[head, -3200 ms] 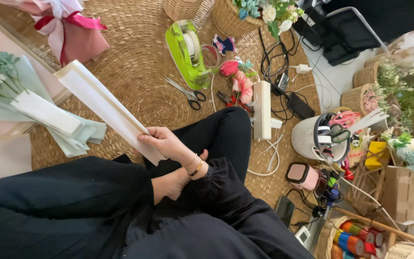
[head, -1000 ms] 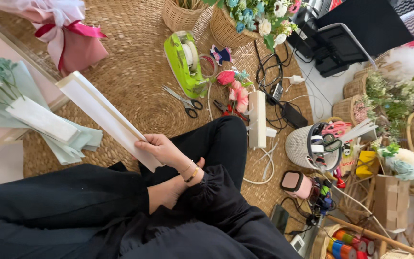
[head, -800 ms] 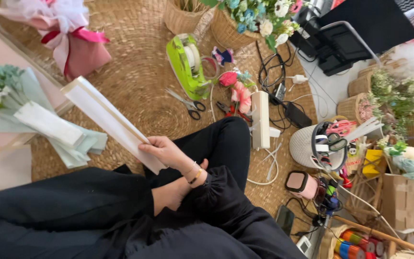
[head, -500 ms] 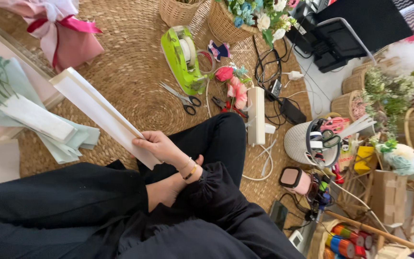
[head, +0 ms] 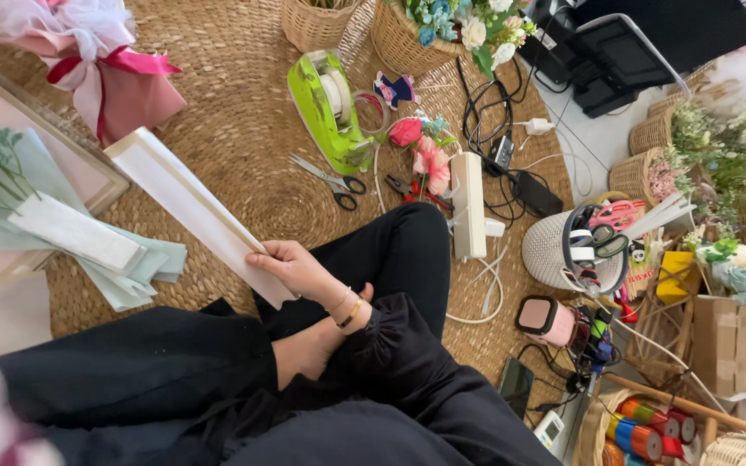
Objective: The person wraps small bouquets of artificial flowers in decorative paper, folding the paper around the stems and securing the arrangement by hand.
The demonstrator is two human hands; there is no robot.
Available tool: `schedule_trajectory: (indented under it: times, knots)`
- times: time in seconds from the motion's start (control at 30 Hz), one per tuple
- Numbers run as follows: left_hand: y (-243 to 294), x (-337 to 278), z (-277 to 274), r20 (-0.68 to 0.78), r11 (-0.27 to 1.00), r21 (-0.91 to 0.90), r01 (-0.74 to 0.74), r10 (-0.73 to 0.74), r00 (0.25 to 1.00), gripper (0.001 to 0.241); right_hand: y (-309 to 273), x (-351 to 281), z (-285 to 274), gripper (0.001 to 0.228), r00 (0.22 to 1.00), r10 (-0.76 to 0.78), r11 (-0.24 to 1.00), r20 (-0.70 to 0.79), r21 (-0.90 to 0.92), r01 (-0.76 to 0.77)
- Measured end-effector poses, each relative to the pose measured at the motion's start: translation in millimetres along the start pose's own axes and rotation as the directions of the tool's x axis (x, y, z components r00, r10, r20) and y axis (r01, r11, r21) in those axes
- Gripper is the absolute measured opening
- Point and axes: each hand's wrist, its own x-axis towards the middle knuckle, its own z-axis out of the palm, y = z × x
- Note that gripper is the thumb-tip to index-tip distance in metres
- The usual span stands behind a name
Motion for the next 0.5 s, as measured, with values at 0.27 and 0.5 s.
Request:
schedule_trajectory:
  times: [0.27, 0.5]
  knots:
    - [-71.7, 299.3, 3.0, 0.09, 0.468, -0.087, -0.879, 0.883, 0.461, 0.068, -20.6, -4.7, 15.4, 0.014, 0.995, 0.08, 0.96, -0.053, 0.274, -0.062]
    - [-69.5, 265.2, 44.0, 0.156, 0.56, -0.247, -0.79, 0.828, 0.538, 0.037, 1.3, 2.2, 26.3, 0.016, 0.992, 0.123, 0.981, -0.008, 0.155, -0.12]
